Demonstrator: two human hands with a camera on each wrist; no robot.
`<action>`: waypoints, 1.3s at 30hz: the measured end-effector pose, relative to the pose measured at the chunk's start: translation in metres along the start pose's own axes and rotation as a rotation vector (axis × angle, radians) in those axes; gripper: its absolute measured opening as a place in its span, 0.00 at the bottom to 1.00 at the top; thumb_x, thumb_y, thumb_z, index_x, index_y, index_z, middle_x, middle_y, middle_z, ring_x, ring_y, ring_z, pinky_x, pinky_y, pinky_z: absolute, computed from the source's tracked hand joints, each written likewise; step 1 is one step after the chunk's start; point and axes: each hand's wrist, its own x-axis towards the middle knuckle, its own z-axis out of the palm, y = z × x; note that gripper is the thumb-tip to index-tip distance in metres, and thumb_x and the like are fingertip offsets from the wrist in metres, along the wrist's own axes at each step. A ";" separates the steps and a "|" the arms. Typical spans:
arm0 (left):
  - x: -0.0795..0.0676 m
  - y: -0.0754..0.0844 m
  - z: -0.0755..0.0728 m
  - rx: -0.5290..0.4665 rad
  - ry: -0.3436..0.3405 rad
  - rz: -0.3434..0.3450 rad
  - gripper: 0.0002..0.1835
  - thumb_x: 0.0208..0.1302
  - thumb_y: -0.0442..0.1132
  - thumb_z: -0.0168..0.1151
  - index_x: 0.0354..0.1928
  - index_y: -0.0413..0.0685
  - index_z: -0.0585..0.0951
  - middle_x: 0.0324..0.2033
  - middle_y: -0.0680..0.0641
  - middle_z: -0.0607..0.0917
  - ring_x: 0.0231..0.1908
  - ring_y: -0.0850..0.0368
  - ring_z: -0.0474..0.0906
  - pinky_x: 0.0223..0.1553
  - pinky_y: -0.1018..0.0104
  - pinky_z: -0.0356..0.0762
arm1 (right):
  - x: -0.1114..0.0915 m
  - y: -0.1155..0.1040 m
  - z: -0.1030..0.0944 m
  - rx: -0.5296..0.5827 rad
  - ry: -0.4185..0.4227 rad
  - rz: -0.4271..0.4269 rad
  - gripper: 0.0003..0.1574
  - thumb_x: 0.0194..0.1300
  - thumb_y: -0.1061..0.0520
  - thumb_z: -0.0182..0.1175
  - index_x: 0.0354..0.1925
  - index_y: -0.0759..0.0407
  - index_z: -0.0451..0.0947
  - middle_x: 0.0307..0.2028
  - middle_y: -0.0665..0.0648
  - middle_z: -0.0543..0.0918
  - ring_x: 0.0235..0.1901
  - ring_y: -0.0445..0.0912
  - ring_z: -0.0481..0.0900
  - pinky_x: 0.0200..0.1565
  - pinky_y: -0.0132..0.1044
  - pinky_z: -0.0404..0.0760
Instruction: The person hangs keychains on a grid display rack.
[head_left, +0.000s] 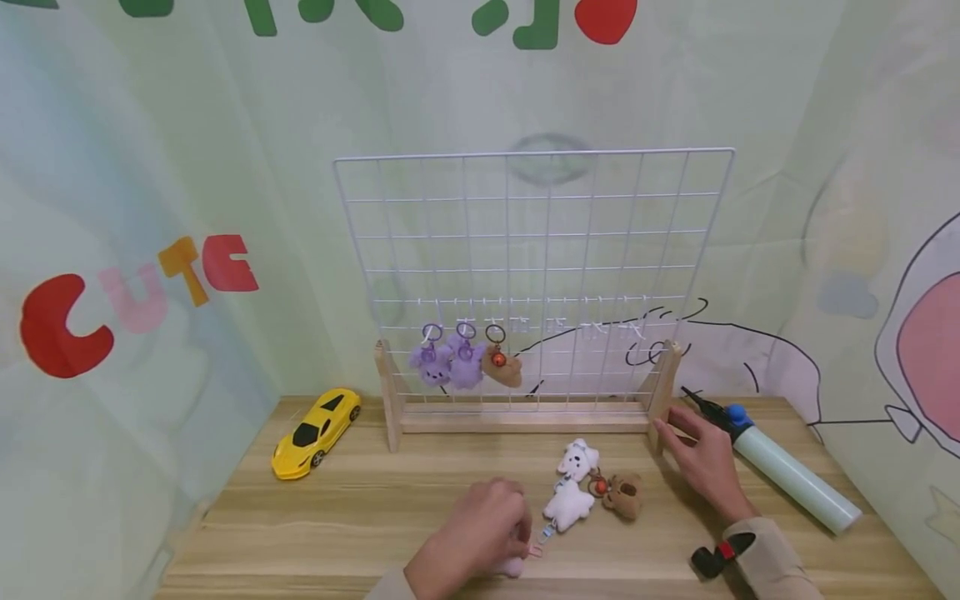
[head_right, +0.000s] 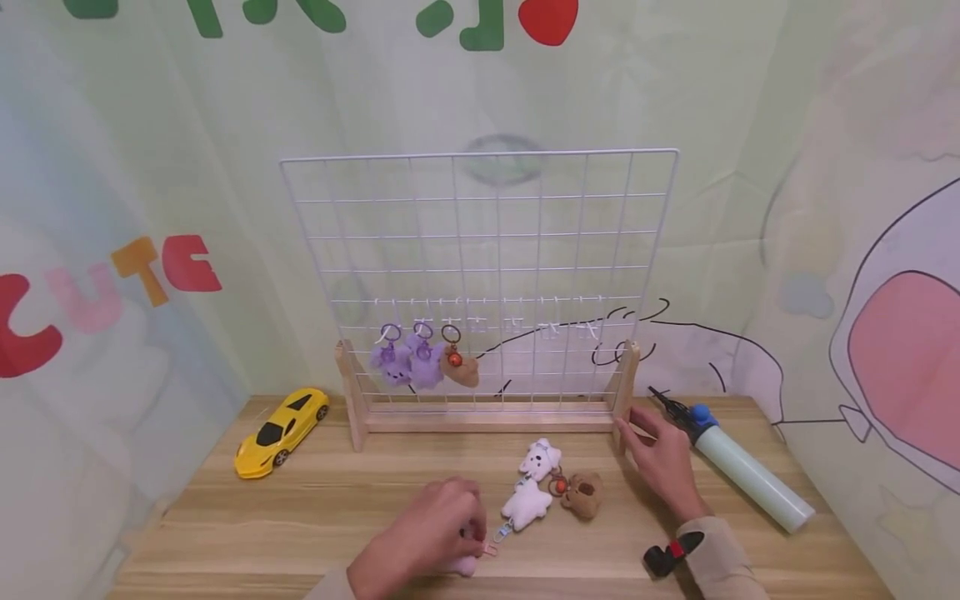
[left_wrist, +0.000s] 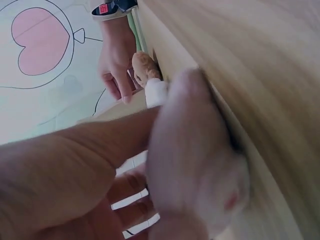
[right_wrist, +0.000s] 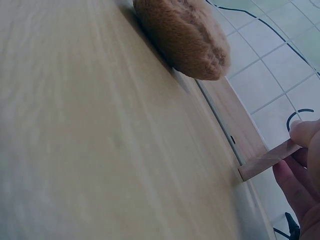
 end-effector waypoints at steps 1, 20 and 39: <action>0.000 0.000 -0.001 0.002 -0.001 -0.012 0.11 0.54 0.52 0.86 0.23 0.64 0.90 0.27 0.63 0.77 0.31 0.69 0.69 0.34 0.74 0.71 | 0.000 0.000 0.000 -0.003 -0.001 0.001 0.22 0.75 0.58 0.70 0.61 0.69 0.84 0.56 0.74 0.88 0.55 0.69 0.89 0.47 0.46 0.92; 0.002 -0.027 -0.007 -0.053 0.140 0.152 0.07 0.70 0.41 0.71 0.35 0.56 0.80 0.32 0.60 0.79 0.33 0.70 0.69 0.35 0.80 0.72 | 0.000 0.002 0.002 0.009 0.010 -0.014 0.22 0.74 0.59 0.70 0.60 0.70 0.84 0.55 0.74 0.89 0.54 0.69 0.89 0.43 0.09 0.77; 0.006 -0.039 -0.033 -0.517 0.478 0.149 0.04 0.73 0.30 0.69 0.45 0.43 0.84 0.46 0.46 0.91 0.50 0.55 0.90 0.52 0.76 0.87 | 0.000 0.003 0.001 -0.004 0.009 -0.010 0.22 0.75 0.57 0.70 0.60 0.69 0.84 0.55 0.73 0.89 0.54 0.69 0.89 0.46 0.43 0.92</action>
